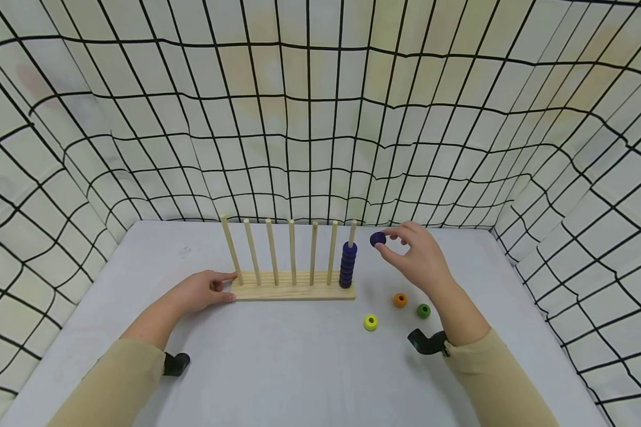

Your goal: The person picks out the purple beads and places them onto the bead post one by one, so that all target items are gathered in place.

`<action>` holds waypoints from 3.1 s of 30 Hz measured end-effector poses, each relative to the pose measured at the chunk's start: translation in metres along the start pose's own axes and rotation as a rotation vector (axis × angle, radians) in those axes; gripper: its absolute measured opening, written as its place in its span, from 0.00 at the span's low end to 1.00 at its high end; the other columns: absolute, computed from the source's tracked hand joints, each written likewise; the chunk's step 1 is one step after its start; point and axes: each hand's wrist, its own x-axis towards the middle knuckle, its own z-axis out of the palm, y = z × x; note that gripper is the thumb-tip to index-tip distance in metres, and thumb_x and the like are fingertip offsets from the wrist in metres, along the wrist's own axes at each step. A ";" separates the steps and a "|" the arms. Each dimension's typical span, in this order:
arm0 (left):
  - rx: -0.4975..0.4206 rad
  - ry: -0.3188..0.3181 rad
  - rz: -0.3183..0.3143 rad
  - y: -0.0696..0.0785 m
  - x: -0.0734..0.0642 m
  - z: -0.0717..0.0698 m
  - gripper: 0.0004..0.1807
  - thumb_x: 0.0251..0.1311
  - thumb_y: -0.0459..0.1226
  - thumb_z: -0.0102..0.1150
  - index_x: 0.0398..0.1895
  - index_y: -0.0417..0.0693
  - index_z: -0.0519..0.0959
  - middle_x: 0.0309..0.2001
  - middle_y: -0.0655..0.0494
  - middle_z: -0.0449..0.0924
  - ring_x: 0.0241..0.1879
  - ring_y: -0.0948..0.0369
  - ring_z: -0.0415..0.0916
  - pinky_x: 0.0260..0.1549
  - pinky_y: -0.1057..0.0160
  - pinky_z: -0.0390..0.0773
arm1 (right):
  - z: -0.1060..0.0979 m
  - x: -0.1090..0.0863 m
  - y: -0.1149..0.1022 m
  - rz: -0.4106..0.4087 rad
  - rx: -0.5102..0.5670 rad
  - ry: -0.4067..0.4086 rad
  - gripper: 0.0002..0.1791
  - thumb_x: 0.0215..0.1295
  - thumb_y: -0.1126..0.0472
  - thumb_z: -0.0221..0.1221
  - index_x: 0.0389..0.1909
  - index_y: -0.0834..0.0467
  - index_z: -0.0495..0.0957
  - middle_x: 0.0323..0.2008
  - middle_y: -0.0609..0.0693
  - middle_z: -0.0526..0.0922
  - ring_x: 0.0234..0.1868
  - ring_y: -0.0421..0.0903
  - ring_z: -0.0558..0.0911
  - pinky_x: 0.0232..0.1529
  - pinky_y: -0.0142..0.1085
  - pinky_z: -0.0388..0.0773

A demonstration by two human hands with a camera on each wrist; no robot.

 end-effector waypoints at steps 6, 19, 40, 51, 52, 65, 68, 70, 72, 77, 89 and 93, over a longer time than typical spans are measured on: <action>0.003 -0.003 -0.001 0.001 -0.001 0.000 0.37 0.59 0.51 0.68 0.68 0.44 0.72 0.34 0.54 0.70 0.32 0.58 0.65 0.30 0.59 0.65 | -0.003 0.008 -0.011 -0.037 0.026 0.029 0.21 0.65 0.46 0.64 0.51 0.55 0.83 0.43 0.48 0.80 0.45 0.52 0.76 0.42 0.44 0.73; 0.000 -0.006 0.003 0.003 -0.001 -0.002 0.36 0.59 0.50 0.68 0.68 0.44 0.72 0.34 0.53 0.70 0.32 0.58 0.65 0.31 0.59 0.66 | -0.008 0.021 -0.029 -0.060 0.065 0.072 0.19 0.65 0.46 0.65 0.50 0.53 0.84 0.44 0.47 0.80 0.47 0.50 0.75 0.45 0.45 0.73; -0.010 -0.008 -0.013 0.003 -0.002 -0.001 0.37 0.60 0.51 0.67 0.69 0.45 0.72 0.36 0.53 0.71 0.32 0.57 0.66 0.30 0.59 0.67 | 0.000 0.027 -0.036 -0.057 0.080 0.064 0.21 0.65 0.46 0.65 0.53 0.54 0.82 0.47 0.49 0.79 0.48 0.52 0.76 0.47 0.45 0.74; -0.003 -0.003 -0.013 0.002 -0.003 -0.002 0.37 0.59 0.52 0.67 0.69 0.44 0.72 0.36 0.52 0.71 0.32 0.57 0.66 0.30 0.59 0.67 | 0.007 0.033 -0.043 -0.085 0.113 0.068 0.19 0.65 0.47 0.65 0.52 0.53 0.83 0.44 0.47 0.80 0.44 0.46 0.72 0.42 0.42 0.71; -0.004 -0.003 -0.014 0.002 -0.003 -0.002 0.38 0.59 0.52 0.67 0.69 0.44 0.71 0.36 0.52 0.71 0.32 0.57 0.66 0.30 0.59 0.67 | 0.007 0.033 -0.043 -0.086 0.113 0.068 0.19 0.65 0.47 0.65 0.52 0.52 0.83 0.44 0.47 0.80 0.43 0.46 0.72 0.42 0.42 0.70; -0.004 -0.004 -0.005 0.004 -0.002 -0.001 0.37 0.59 0.50 0.68 0.69 0.44 0.72 0.35 0.53 0.71 0.33 0.57 0.66 0.31 0.59 0.67 | 0.008 0.033 -0.041 -0.104 0.103 0.073 0.18 0.65 0.48 0.66 0.50 0.52 0.84 0.43 0.46 0.80 0.43 0.46 0.72 0.41 0.41 0.71; 0.004 -0.004 -0.009 0.003 -0.001 -0.002 0.37 0.59 0.51 0.68 0.69 0.44 0.72 0.35 0.53 0.71 0.33 0.57 0.66 0.31 0.59 0.67 | 0.009 0.033 -0.041 -0.095 0.093 0.071 0.18 0.64 0.47 0.65 0.51 0.52 0.84 0.44 0.46 0.80 0.43 0.46 0.73 0.42 0.41 0.71; 0.009 -0.002 -0.008 0.002 -0.001 -0.003 0.37 0.59 0.51 0.68 0.69 0.44 0.72 0.35 0.53 0.71 0.32 0.58 0.66 0.31 0.59 0.67 | 0.010 0.033 -0.040 -0.089 0.091 0.067 0.19 0.64 0.47 0.65 0.51 0.52 0.84 0.45 0.47 0.80 0.44 0.46 0.73 0.43 0.42 0.72; 0.009 -0.001 -0.009 0.001 0.000 -0.003 0.37 0.59 0.52 0.68 0.69 0.45 0.72 0.35 0.53 0.71 0.32 0.58 0.66 0.30 0.60 0.67 | 0.011 0.032 -0.039 -0.083 0.090 0.064 0.19 0.64 0.46 0.66 0.51 0.52 0.84 0.46 0.48 0.80 0.44 0.47 0.73 0.44 0.42 0.72; 0.005 -0.001 -0.009 0.000 0.000 -0.002 0.37 0.59 0.52 0.68 0.68 0.44 0.72 0.35 0.53 0.71 0.32 0.58 0.66 0.30 0.59 0.67 | 0.011 0.031 -0.038 -0.074 0.099 0.056 0.19 0.64 0.46 0.65 0.50 0.52 0.84 0.46 0.49 0.81 0.45 0.47 0.74 0.45 0.43 0.73; 0.012 0.003 -0.011 0.000 0.000 0.000 0.38 0.58 0.52 0.69 0.68 0.45 0.72 0.35 0.53 0.71 0.32 0.58 0.66 0.30 0.59 0.67 | 0.011 0.030 -0.039 -0.056 0.100 0.054 0.19 0.64 0.46 0.65 0.51 0.52 0.84 0.46 0.46 0.80 0.45 0.47 0.73 0.44 0.43 0.72; 0.011 0.000 -0.004 0.001 -0.001 -0.001 0.37 0.58 0.52 0.69 0.68 0.45 0.72 0.35 0.53 0.71 0.32 0.58 0.66 0.30 0.59 0.67 | 0.011 0.029 -0.039 -0.049 0.091 0.053 0.20 0.64 0.45 0.65 0.51 0.51 0.84 0.46 0.46 0.80 0.45 0.47 0.73 0.44 0.43 0.72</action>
